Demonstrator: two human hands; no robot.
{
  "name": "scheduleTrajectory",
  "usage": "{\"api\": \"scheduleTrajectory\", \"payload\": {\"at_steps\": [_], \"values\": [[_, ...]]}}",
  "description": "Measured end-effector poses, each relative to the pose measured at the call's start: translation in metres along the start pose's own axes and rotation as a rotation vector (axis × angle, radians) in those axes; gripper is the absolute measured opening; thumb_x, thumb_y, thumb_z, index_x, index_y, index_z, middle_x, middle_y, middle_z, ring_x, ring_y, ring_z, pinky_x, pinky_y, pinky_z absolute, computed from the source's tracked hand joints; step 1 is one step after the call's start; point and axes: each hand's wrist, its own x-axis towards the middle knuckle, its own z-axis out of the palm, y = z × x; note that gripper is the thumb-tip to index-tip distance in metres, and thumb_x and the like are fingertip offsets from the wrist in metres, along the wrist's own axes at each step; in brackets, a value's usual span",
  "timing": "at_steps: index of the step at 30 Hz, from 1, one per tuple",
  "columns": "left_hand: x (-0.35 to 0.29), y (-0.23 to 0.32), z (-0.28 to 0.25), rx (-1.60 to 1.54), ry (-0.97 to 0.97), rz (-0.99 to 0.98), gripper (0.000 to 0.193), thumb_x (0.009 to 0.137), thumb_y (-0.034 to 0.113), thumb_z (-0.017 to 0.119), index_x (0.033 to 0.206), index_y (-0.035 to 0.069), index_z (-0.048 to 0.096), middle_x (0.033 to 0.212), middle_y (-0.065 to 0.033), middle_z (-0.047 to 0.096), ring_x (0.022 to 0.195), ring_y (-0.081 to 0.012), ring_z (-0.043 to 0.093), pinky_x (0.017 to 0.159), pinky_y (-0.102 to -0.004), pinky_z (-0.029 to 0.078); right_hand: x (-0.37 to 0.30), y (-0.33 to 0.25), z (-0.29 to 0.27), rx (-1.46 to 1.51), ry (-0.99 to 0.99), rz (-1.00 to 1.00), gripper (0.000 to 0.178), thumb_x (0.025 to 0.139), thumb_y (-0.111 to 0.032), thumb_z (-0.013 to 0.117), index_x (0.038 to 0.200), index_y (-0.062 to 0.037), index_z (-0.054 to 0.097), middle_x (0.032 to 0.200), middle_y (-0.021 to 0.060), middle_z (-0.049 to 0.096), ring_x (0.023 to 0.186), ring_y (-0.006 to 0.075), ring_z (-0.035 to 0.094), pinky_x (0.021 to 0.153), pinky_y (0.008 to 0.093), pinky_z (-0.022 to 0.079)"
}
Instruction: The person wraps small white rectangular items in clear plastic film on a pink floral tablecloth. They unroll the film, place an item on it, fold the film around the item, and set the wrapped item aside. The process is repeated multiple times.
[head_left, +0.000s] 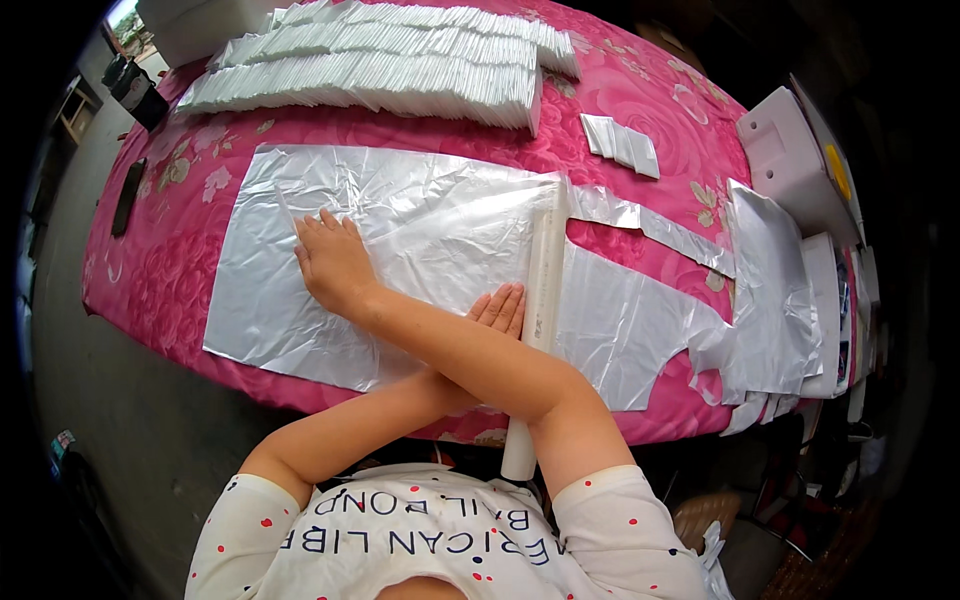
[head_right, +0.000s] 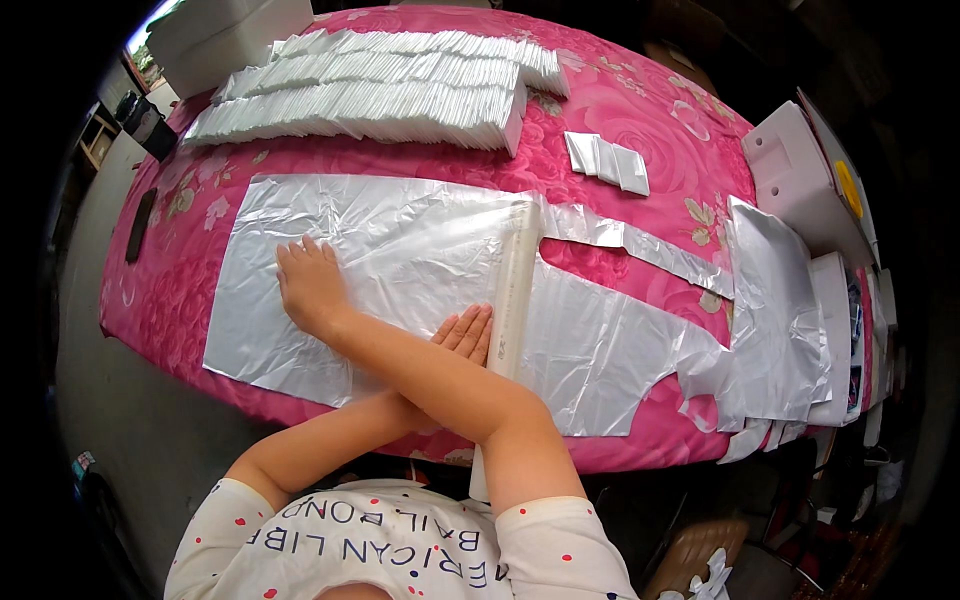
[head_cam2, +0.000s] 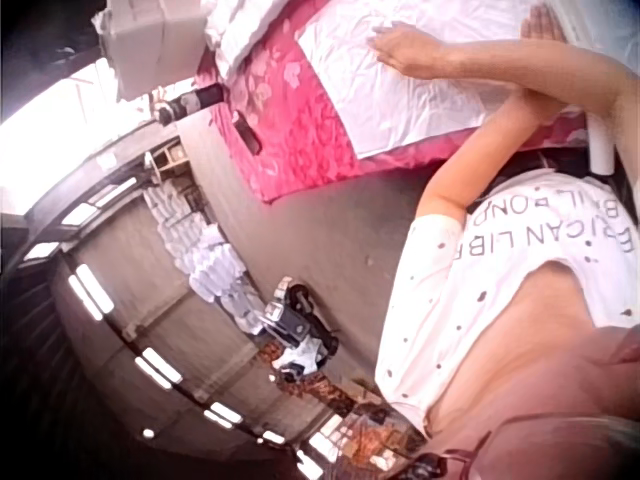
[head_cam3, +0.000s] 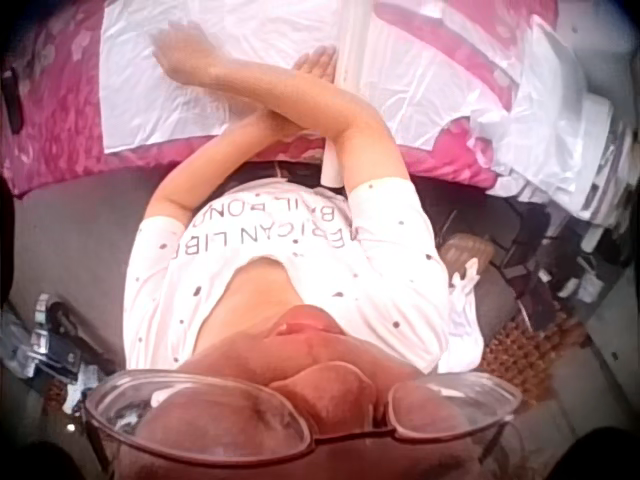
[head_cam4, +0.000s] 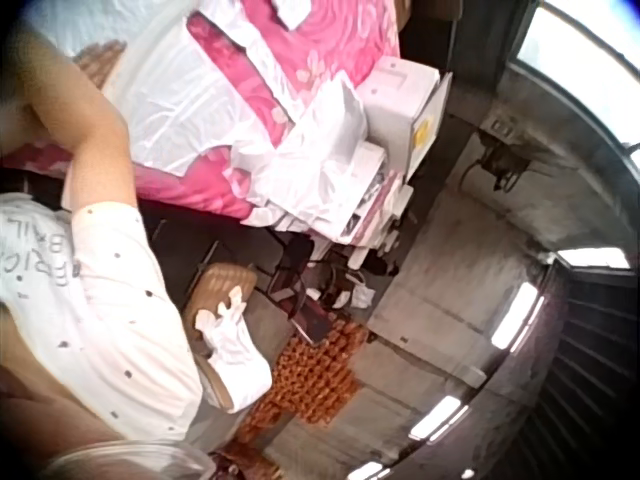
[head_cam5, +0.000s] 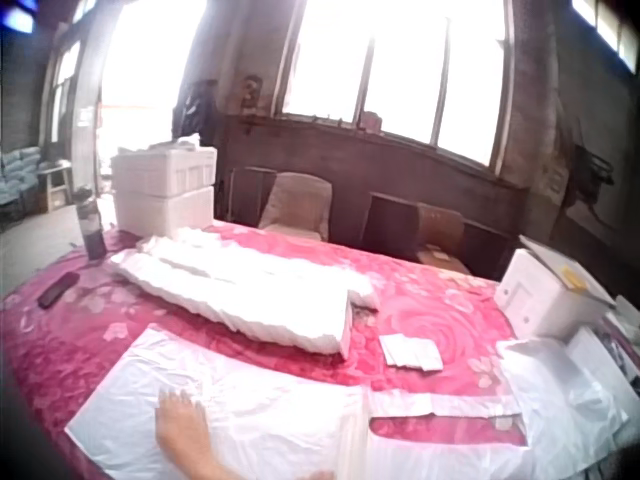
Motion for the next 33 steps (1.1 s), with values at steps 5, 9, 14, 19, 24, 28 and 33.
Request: {"api": "scheduleTrajectory", "payload": {"at_steps": [5, 9, 14, 19, 24, 28, 33], "values": [[-0.001, -0.005, 0.004, -0.091, 0.021, -0.004, 0.058, 0.089, 0.023, 0.039, 0.134, -0.012, 0.029, 0.143, -0.0270, 0.027, 0.136, -0.0373, 0.023, 0.110, -0.0466, 0.018, -0.020, -0.039, -0.008, 0.063, -0.322, -0.121, 0.060, 0.089, -0.033, 0.051, 0.135, 0.0024, 0.035, 0.142, 0.0251, 0.030, 0.135, 0.0387, 0.020, 0.110, 0.0462, 0.020], [0.005, -0.008, -0.003, -0.326, 0.132, -0.112, 0.055, 0.084, 0.006, 0.044, 0.136, -0.006, 0.031, 0.143, -0.0217, 0.029, 0.134, -0.0338, 0.028, 0.110, -0.0427, 0.022, -0.082, -0.053, -0.079, 0.231, -0.235, -0.294, 0.060, 0.087, -0.030, 0.056, 0.135, 0.0012, 0.036, 0.141, 0.0229, 0.032, 0.135, 0.0387, 0.023, 0.109, 0.0447, 0.023], [0.050, -0.059, -0.028, -1.481, 0.268, -0.542, 0.045, 0.093, 0.015, 0.040, 0.134, -0.003, 0.036, 0.134, -0.0148, 0.041, 0.126, -0.0254, 0.040, 0.108, -0.0332, 0.029, -0.159, -0.003, -0.164, -0.019, 0.161, -0.211, 0.045, 0.085, -0.020, 0.060, 0.124, -0.0012, 0.051, 0.132, 0.0157, 0.048, 0.126, 0.0348, 0.040, 0.102, 0.0425, 0.034], [0.113, -0.073, -0.035, -2.188, 0.163, -0.951, 0.064, 0.096, 0.037, 0.030, 0.136, -0.012, 0.020, 0.135, -0.0209, 0.039, 0.124, -0.0279, 0.040, 0.105, -0.0352, 0.033, -0.222, 0.045, -0.197, -0.148, 0.222, 0.039, 0.044, 0.085, -0.022, 0.059, 0.123, -0.0004, 0.052, 0.129, 0.0164, 0.050, 0.123, 0.0352, 0.043, 0.100, 0.0420, 0.036], [0.113, -0.081, -0.030, -2.069, 0.126, -0.980, 0.063, 0.096, 0.040, 0.030, 0.134, -0.010, 0.025, 0.135, -0.0219, 0.039, 0.123, -0.0274, 0.042, 0.101, -0.0360, 0.037, -0.232, 0.064, -0.200, -0.225, -0.013, 0.034, 0.056, 0.089, -0.038, 0.051, 0.131, -0.0031, 0.044, 0.138, 0.0133, 0.042, 0.130, 0.0336, 0.034, 0.105, 0.0443, 0.028], [0.086, -0.092, -0.054, -1.799, 0.318, -0.906, 0.055, 0.097, 0.038, 0.033, 0.128, -0.007, 0.036, 0.130, -0.0193, 0.045, 0.118, -0.0245, 0.047, 0.098, -0.0347, 0.040, -0.205, 0.066, -0.187, -0.367, -0.146, -0.054, 0.063, 0.089, -0.049, 0.042, 0.136, -0.0066, 0.039, 0.145, 0.0090, 0.033, 0.136, 0.0314, 0.023, 0.110, 0.0448, 0.017], [-0.001, -0.138, -0.101, -1.549, 0.526, -0.798, 0.050, 0.098, 0.038, 0.031, 0.127, -0.001, 0.040, 0.125, -0.0151, 0.051, 0.114, -0.0213, 0.050, 0.095, -0.0330, 0.041, -0.122, 0.006, -0.115, -0.265, -0.451, -0.387, 0.068, 0.090, -0.056, 0.035, 0.135, -0.0053, 0.040, 0.143, 0.0097, 0.036, 0.137, 0.0316, 0.020, 0.112, 0.0464, 0.009]]}}
